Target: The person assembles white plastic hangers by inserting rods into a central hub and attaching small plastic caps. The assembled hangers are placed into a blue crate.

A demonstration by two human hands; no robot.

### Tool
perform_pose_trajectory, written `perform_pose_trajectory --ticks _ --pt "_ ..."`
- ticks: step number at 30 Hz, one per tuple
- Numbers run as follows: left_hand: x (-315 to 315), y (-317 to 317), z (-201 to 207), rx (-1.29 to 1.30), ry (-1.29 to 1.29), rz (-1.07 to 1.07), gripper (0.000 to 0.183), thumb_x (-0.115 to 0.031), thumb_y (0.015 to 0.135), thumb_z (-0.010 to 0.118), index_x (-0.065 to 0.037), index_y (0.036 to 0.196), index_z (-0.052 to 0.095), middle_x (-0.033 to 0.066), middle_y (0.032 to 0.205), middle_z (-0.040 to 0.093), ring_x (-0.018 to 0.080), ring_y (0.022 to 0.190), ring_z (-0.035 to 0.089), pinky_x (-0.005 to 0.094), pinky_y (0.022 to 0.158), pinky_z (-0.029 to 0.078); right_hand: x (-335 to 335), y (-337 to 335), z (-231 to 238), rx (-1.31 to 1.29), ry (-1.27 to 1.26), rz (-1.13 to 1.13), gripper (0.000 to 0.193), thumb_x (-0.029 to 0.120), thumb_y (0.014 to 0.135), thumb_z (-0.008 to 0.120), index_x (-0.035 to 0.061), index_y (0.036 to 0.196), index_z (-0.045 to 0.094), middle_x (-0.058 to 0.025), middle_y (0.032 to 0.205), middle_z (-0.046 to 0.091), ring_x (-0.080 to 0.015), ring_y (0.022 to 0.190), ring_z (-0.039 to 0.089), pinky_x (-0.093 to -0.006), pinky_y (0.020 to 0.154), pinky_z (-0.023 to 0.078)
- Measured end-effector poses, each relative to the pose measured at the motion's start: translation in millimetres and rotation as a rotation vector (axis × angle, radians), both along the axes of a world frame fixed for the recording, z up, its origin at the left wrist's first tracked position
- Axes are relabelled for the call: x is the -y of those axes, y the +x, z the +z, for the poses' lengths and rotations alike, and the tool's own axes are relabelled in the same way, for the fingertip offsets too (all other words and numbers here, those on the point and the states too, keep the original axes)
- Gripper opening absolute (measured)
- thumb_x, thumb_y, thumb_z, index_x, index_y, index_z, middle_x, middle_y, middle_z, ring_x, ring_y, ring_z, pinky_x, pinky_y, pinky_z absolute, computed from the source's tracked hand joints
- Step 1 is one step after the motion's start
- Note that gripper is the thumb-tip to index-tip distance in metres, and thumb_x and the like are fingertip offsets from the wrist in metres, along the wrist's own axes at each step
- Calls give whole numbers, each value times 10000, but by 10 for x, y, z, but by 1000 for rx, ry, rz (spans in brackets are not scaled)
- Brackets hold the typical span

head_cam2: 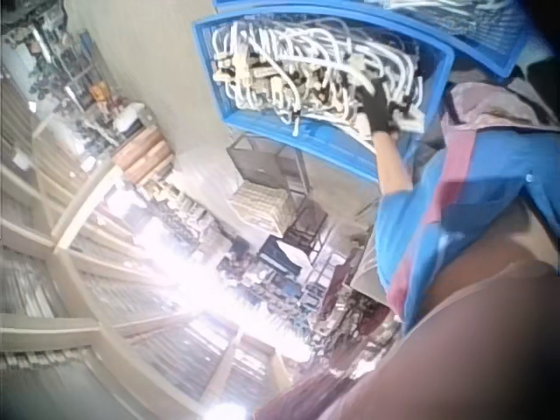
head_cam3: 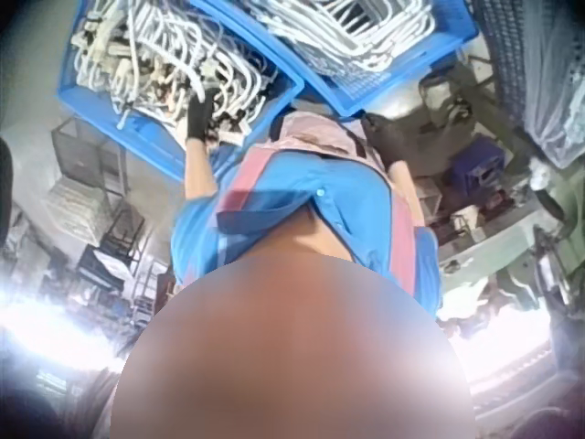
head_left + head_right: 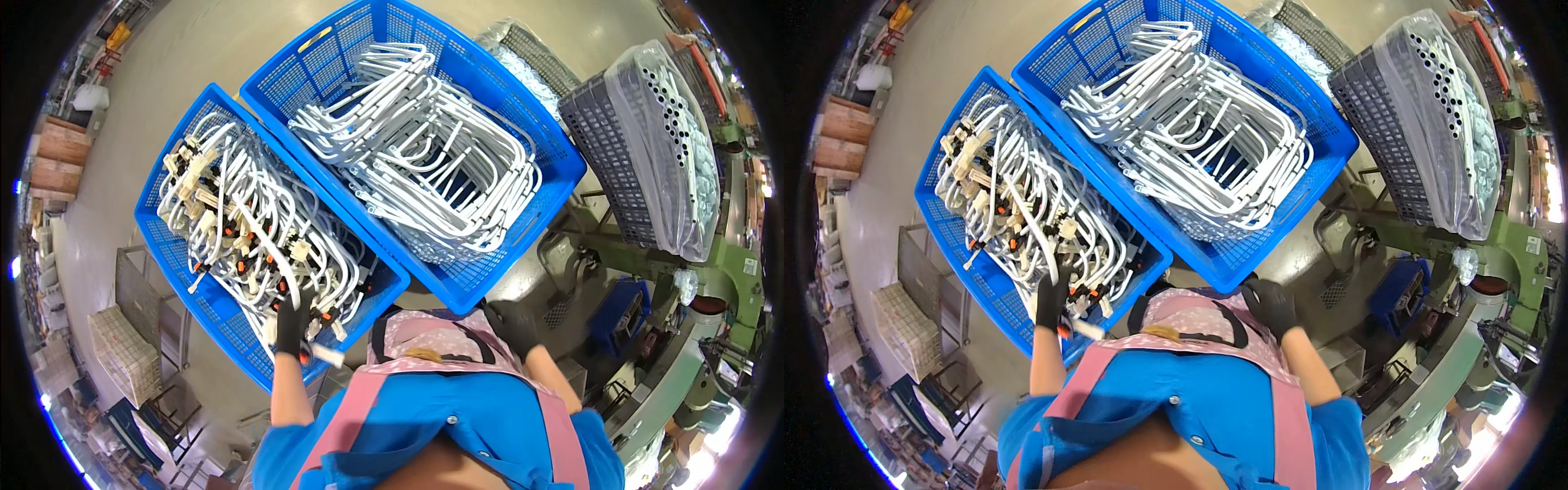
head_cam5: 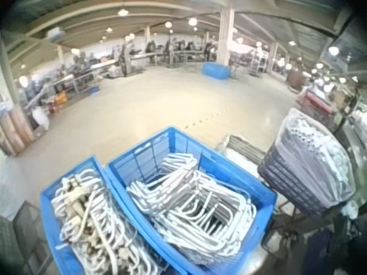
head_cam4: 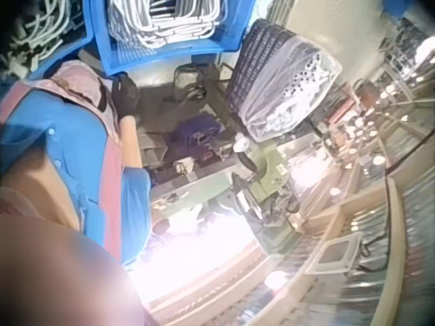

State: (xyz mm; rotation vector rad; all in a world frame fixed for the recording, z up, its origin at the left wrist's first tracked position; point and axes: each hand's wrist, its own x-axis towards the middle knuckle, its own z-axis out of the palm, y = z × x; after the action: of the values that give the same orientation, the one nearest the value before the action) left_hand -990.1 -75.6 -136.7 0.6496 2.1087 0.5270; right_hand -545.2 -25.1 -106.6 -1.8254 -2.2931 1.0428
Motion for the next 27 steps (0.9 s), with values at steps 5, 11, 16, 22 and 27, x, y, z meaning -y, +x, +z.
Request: perform_pose_trajectory --ticks 5,11,16,22,27 --pt "520 997 937 -113 79 252 267 -227 894 605 -8 1023 689 43 797 675 118 742 600 288 678 456 -876 309 -1070 70 148 387 148 241 791 546 127 754 633 -115 718 627 -320 680 618 -461 602 473" --pt "800 2081 1460 -208 247 489 256 -239 935 556 -5 949 659 -35 541 460 36 430 396 219 397 268 -1690 178 -2132 151 231 709 337 160 844 468 79 1161 551 -120 1108 592 -276 1061 554 -424 908 426" --pt "846 2629 1790 -293 389 524 400 -376 942 553 9 1037 602 -21 489 431 61 400 386 226 381 258 -1964 153 -2262 531 -20 851 360 240 913 450 185 1257 541 -36 1264 510 -276 1179 450 -561 1028 270" --pt "823 3000 2032 -330 494 608 334 -326 993 449 -18 1070 552 -27 472 357 72 403 346 240 405 290 -1994 284 -2452 451 -25 822 317 284 809 595 203 1108 666 -81 1245 527 -301 1224 416 -532 1017 290" --pt "975 3149 2137 -323 569 691 267 -254 992 446 -26 1077 556 -35 488 360 66 418 344 228 425 301 -2008 216 -2586 514 -34 855 383 427 780 640 114 988 710 -89 1031 673 -263 992 627 -391 880 466"
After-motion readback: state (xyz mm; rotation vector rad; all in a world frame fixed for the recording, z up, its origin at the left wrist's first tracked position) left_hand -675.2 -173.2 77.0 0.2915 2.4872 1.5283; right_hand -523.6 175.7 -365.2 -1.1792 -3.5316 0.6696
